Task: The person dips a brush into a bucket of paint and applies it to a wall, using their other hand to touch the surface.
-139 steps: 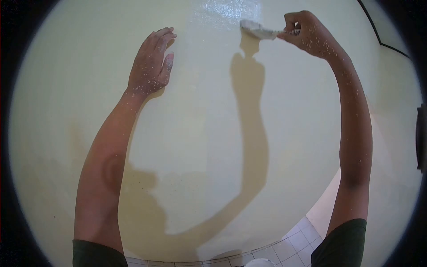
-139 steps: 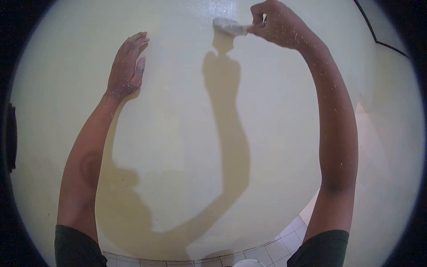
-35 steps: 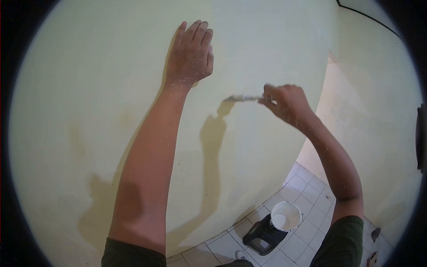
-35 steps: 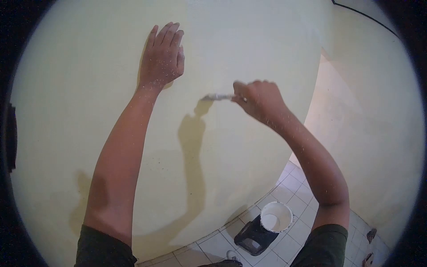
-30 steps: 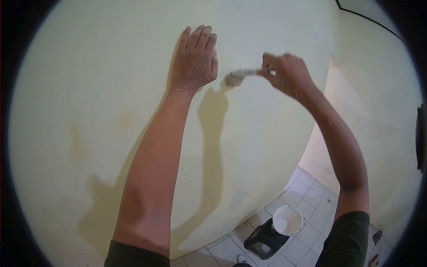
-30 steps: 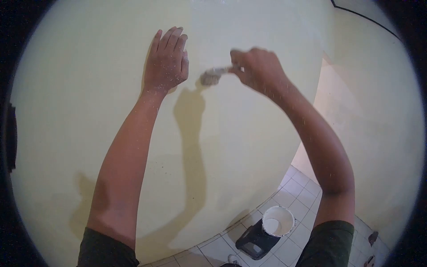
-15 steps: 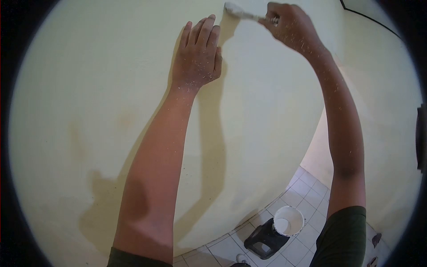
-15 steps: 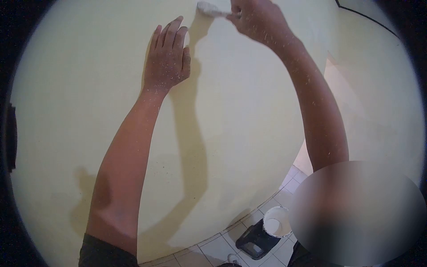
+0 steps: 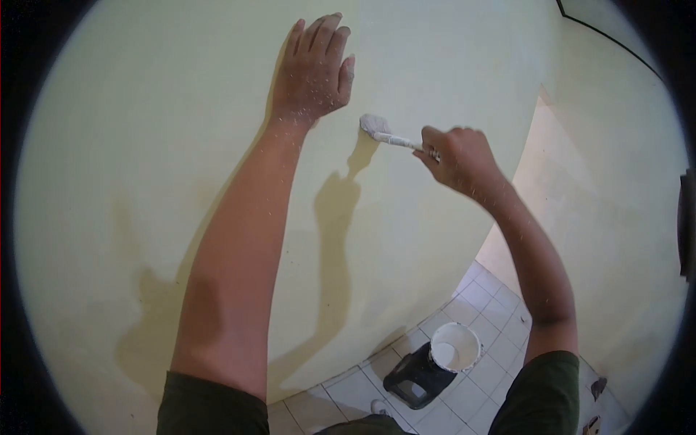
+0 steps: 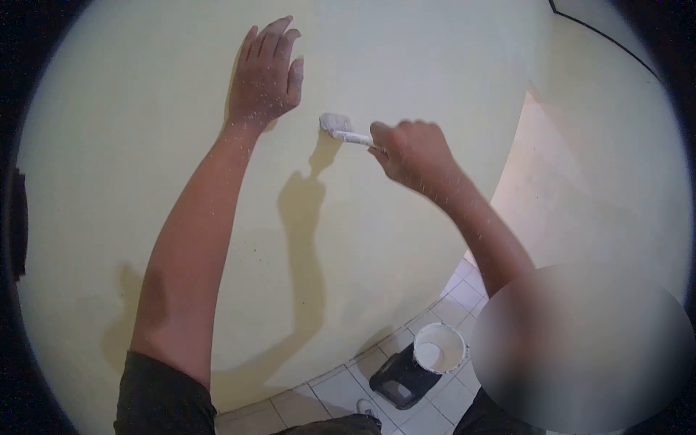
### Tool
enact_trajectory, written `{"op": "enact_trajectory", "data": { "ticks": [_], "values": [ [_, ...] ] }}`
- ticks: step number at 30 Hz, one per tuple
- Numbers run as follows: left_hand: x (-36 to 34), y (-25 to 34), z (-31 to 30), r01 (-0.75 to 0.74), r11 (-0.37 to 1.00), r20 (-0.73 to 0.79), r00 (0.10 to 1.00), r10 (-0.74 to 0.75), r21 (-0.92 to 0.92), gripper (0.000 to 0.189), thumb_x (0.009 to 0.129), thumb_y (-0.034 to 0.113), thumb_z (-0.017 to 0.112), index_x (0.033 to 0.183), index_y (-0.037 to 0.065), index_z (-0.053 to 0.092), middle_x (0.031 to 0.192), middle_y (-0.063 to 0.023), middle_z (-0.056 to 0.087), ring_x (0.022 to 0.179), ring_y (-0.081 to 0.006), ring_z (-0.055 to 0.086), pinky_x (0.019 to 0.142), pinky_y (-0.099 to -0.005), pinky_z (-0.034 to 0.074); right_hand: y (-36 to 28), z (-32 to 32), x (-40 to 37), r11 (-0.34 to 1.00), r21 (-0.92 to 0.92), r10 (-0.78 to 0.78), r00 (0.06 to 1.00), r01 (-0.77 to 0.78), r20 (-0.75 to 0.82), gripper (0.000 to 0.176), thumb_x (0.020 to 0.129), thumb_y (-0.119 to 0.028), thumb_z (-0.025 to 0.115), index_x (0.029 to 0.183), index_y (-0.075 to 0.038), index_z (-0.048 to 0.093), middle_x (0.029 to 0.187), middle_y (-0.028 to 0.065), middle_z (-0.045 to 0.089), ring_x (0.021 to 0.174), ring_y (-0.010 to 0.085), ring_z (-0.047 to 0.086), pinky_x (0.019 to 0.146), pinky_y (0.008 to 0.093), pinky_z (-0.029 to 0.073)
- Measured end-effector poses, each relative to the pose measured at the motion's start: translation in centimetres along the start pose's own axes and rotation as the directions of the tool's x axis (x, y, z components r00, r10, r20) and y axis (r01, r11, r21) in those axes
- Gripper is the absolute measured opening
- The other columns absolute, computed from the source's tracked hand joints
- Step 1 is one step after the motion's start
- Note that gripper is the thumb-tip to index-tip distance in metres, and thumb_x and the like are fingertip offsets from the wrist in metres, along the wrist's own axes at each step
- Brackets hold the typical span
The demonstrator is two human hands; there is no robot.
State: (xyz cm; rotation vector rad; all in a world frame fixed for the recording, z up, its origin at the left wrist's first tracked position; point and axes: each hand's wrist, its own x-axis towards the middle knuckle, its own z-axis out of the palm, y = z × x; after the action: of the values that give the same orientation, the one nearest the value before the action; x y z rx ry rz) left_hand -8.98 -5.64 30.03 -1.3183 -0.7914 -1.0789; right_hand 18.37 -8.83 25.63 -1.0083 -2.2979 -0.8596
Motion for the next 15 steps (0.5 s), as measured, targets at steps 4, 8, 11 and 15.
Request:
{"op": "enact_trajectory", "data": {
  "ticks": [4,8,11,15],
  "values": [
    [0.4,0.8,-1.1,-0.027,0.997,0.113,0.993,0.035,-0.066,0.035,0.096,0.016,0.053,0.128,0.001,0.052,0.142,-0.0199,0.052,0.137,-0.0338,0.049,0.125,-0.0491,0.031,-1.8,3.8,-9.3,0.897,0.315,0.34,0.94,-0.312,-0.039,0.032,0.09,-0.038,0.077,0.088,-0.01,0.063,0.068,0.0111,0.067,0.067,0.0365,0.068,0.061,0.0473,0.052],
    [-1.1,-0.2,0.4,-0.005,0.86,0.167,0.98,0.105,-0.51,0.036,0.096,0.016,0.051,0.129,0.004,0.055,0.14,-0.0153,0.056,0.133,-0.0342,0.052,0.12,-0.047,0.036,-5.8,9.9,-21.9,0.438,0.693,0.669,0.723,-0.573,0.175,0.042,0.083,-0.036,0.087,0.075,-0.001,0.064,0.06,0.0097,0.061,0.056,0.0129,0.055,0.054,0.0357,0.048],
    [-6.4,3.5,-4.2,0.188,0.721,0.409,0.901,0.143,-0.667,0.038,0.094,0.003,0.052,0.132,0.002,0.055,0.137,-0.0191,0.059,0.133,-0.0375,0.052,0.116,-0.0431,0.04,-11.1,16.9,-34.6,-0.083,0.71,0.715,0.455,-0.699,0.531,0.041,0.087,-0.035,0.084,0.073,-0.003,0.06,0.063,0.0032,0.058,0.057,0.0102,0.051,0.051,0.0313,0.043],
    [-16.8,11.5,-14.0,0.367,0.663,0.741,0.493,0.456,-0.652,0.047,0.088,0.007,0.066,0.134,0.003,0.058,0.143,-0.0197,0.058,0.137,-0.0371,0.051,0.119,-0.0471,0.037,-17.3,15.2,-44.3,-0.617,0.338,0.433,0.051,-0.711,0.9,0.035,0.09,-0.032,0.081,0.077,-0.007,0.06,0.063,-0.0025,0.051,0.049,0.0074,0.041,0.043,0.027,0.03]
  ]
}}
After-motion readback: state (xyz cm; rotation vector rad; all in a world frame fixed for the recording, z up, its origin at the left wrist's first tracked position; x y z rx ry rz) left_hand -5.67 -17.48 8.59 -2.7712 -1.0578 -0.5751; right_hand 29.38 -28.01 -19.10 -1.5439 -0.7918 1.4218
